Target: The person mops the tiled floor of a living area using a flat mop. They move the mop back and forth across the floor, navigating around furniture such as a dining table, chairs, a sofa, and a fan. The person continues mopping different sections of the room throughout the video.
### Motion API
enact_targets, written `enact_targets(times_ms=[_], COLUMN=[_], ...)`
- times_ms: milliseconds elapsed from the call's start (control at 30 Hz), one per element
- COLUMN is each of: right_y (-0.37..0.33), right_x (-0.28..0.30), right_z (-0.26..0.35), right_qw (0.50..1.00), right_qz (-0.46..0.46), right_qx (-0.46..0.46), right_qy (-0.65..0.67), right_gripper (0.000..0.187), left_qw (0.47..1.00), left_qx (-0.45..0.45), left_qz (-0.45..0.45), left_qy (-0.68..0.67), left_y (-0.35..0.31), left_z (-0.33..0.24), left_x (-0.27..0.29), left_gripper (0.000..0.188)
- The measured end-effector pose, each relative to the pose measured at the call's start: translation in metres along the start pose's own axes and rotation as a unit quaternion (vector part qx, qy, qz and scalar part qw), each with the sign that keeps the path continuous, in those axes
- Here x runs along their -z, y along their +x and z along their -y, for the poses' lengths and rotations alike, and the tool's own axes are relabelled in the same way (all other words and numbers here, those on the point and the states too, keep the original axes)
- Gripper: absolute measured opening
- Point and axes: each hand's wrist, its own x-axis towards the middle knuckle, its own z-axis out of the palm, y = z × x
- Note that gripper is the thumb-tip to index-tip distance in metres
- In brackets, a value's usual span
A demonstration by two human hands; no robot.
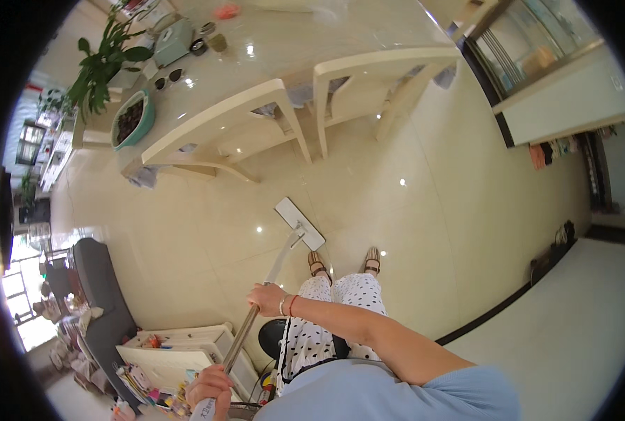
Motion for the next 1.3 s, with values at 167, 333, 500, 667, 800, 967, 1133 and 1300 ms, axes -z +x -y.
enact_targets(times_ms=[167, 333, 500, 667, 800, 967, 1133, 1300], right_y=[-0.023, -0.096, -0.205, -0.3, -0.336, -0.319, -0.239, -0.138], right_x=[0.034, 0.088, 0.179, 0.251, 0.285, 0.291, 0.221, 0.152], right_z=[-0.006, -0.073, -0.176, -0.287, -0.319, -0.332, -0.284, -0.185], right_qw=[0.998, 0.988, 0.963, 0.928, 0.903, 0.908, 0.942, 0.977], right_qz=[-0.019, -0.118, -0.215, -0.289, -0.319, -0.34, -0.266, -0.155], right_qx=[-0.036, -0.078, -0.125, -0.183, -0.209, -0.158, -0.113, -0.08], right_qy=[-0.053, -0.053, -0.107, -0.151, -0.196, -0.186, -0.171, -0.124], right_gripper=[0.006, 0.007, 0.012, 0.018, 0.021, 0.02, 0.019, 0.015], left_qw=[0.999, 0.994, 0.988, 0.974, 0.957, 0.965, 0.98, 0.993], left_qx=[-0.043, -0.029, -0.057, -0.065, -0.051, -0.011, 0.02, 0.058], left_qz=[-0.032, -0.041, 0.05, 0.114, 0.157, 0.124, 0.063, -0.057], left_qy=[0.002, -0.095, -0.137, -0.183, -0.24, -0.232, -0.187, -0.084], left_y=[0.034, 0.053, 0.116, 0.179, 0.21, 0.221, 0.168, 0.105], left_z=[0.002, 0.05, 0.101, 0.159, 0.177, 0.168, 0.138, 0.091], left_x=[-0.027, -0.086, -0.196, -0.331, -0.381, -0.366, -0.265, -0.154], left_gripper=[0.018, 0.024, 0.021, 0.018, 0.021, 0.02, 0.017, 0.019])
